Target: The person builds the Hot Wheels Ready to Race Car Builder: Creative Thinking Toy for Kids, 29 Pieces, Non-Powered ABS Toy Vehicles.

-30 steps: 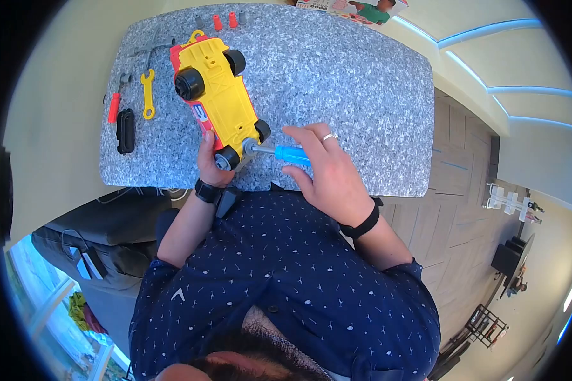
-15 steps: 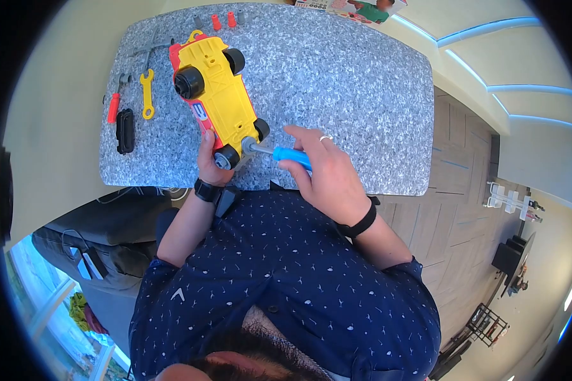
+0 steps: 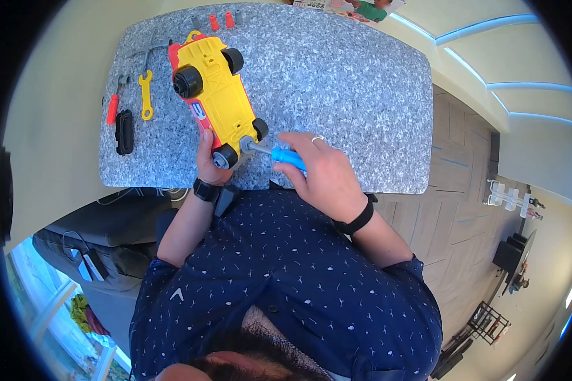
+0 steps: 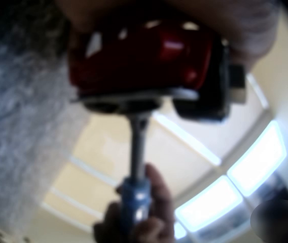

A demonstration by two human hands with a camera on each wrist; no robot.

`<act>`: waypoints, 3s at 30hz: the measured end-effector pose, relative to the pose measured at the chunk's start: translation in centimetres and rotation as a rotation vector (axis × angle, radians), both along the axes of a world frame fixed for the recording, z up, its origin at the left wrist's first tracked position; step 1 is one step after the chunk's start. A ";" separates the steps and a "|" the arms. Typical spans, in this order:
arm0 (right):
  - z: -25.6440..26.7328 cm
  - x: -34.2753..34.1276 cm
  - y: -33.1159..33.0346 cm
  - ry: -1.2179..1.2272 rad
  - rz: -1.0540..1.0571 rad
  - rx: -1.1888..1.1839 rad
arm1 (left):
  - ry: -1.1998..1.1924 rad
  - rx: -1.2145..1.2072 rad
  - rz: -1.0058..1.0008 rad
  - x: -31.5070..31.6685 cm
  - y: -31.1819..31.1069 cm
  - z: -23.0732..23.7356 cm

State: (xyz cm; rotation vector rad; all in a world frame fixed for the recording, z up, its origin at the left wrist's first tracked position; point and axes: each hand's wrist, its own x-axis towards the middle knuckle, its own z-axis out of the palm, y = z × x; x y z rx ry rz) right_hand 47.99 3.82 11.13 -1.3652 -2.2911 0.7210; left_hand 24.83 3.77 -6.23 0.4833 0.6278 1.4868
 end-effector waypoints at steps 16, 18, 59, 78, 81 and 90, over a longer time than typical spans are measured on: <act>-2.1 -0.5 0.2 -0.063 0.032 0.038 | -0.127 -0.011 -0.090 -0.7 -0.1 -0.1; -2.4 -0.6 0.2 -0.044 0.024 0.034 | -0.079 0.017 -0.067 -0.5 -0.1 0.4; -11.3 13.5 9.6 0.015 -0.600 -0.080 | 1.874 0.682 -0.301 1.0 14.0 8.1; -12.8 17.7 7.1 0.291 -0.751 -0.235 | 1.806 0.333 0.419 -11.8 4.5 9.1; -12.5 17.9 6.8 0.317 -0.741 -0.250 | 1.914 0.122 0.599 -18.2 1.8 7.2; -13.2 18.1 7.1 0.280 -0.715 -0.210 | 1.991 -0.267 0.600 -24.9 -1.9 3.6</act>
